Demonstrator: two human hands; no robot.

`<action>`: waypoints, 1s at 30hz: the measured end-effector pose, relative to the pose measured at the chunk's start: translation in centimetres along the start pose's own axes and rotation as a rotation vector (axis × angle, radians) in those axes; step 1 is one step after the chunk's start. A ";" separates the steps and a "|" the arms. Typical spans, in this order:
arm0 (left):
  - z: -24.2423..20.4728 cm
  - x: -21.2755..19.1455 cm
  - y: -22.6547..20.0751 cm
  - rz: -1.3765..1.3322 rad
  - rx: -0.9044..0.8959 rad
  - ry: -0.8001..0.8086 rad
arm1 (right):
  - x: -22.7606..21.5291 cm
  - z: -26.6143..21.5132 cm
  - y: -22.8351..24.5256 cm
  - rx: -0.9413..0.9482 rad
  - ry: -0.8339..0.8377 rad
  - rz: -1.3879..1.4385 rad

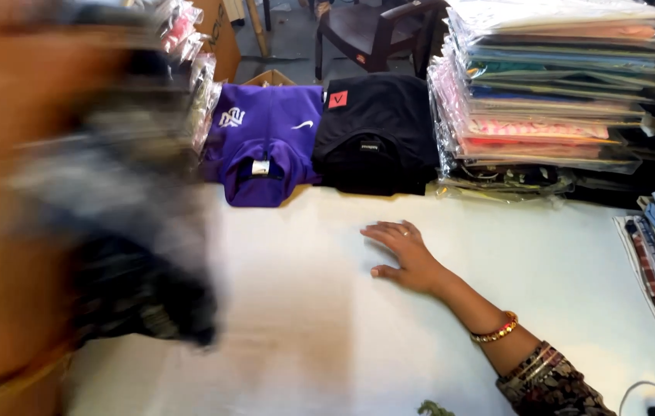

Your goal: The recorder is folding shirts and t-shirts on a white table.

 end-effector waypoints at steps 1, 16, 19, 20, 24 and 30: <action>0.9 2.8 2.5 -0.018 0.021 0.009 | -0.7 -0.3 0.5 -0.069 -0.045 0.188; -2.1 13.0 24.6 0.328 -0.063 0.254 | 0.3 -3.9 -10.1 0.462 -0.757 1.689; -9.5 13.5 23.2 0.772 -0.144 0.314 | -3.3 -7.8 -15.9 0.387 -0.872 1.561; -12.3 14.5 23.3 0.770 -0.138 0.315 | -4.2 -9.1 -17.4 0.384 -0.876 1.556; -21.5 17.7 27.4 0.840 -0.380 0.530 | -6.2 -16.8 -23.2 0.751 -0.902 0.797; -23.3 14.2 31.8 0.816 -0.483 0.377 | -4.6 -20.9 -23.7 0.997 -0.800 0.488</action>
Point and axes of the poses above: each hand's wrist, its own z-axis towards the middle knuckle, its own x-axis out of the palm, y = z × x, the point moved 9 cm from there along z, towards the middle knuckle, and after that the axes turned 15 degrees about -z, right-handed, at the moved point
